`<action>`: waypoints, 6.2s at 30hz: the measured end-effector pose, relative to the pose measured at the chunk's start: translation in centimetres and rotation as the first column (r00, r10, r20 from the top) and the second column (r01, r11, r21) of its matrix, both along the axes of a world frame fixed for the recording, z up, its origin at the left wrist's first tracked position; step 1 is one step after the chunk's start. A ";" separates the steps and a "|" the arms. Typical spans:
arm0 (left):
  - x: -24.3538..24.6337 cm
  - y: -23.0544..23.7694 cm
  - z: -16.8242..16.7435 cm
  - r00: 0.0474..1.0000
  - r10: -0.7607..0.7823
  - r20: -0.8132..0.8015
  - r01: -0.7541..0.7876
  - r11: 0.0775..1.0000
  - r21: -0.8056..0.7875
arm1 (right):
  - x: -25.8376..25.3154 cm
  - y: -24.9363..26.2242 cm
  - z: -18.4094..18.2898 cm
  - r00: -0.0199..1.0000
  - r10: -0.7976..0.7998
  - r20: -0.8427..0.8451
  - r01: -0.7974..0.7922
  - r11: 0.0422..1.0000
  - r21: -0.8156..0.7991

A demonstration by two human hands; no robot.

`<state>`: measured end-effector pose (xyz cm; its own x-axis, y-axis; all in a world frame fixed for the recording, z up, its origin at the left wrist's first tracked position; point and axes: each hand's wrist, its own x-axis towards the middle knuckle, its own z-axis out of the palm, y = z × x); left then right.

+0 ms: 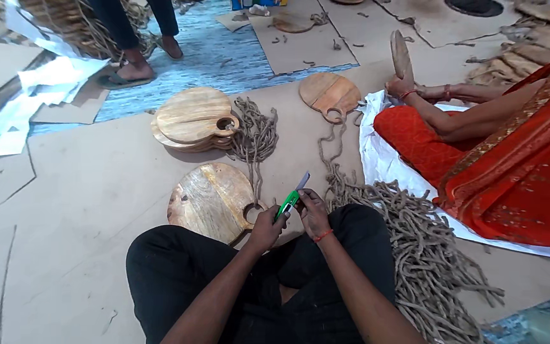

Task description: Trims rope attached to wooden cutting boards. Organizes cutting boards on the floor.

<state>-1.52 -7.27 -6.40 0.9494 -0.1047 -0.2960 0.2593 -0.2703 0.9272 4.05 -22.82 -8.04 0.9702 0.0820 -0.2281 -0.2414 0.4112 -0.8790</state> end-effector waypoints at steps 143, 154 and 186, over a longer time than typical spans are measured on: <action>1.8 4.7 0.6 0.962 0.142 0.231 -0.103 0.980 -0.172 | -1.4 4.0 -0.2 0.912 0.409 -0.045 -0.396 0.844 -0.361; 1.7 4.9 1.4 0.966 0.115 0.230 -0.079 0.984 -0.160 | -1.4 3.9 -0.6 0.914 0.397 -0.082 -0.389 0.805 -0.448; 1.2 3.2 -0.1 0.923 0.337 0.187 -0.353 0.934 0.057 | -6.4 7.9 3.6 0.841 0.271 -0.468 -0.294 0.956 0.027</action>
<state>-0.37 -4.08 -6.50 0.9590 0.2574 -0.1186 0.1903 -0.2746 0.9425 -2.34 -14.97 -4.47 0.6883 0.3155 -0.6532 -0.7231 0.2265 -0.6526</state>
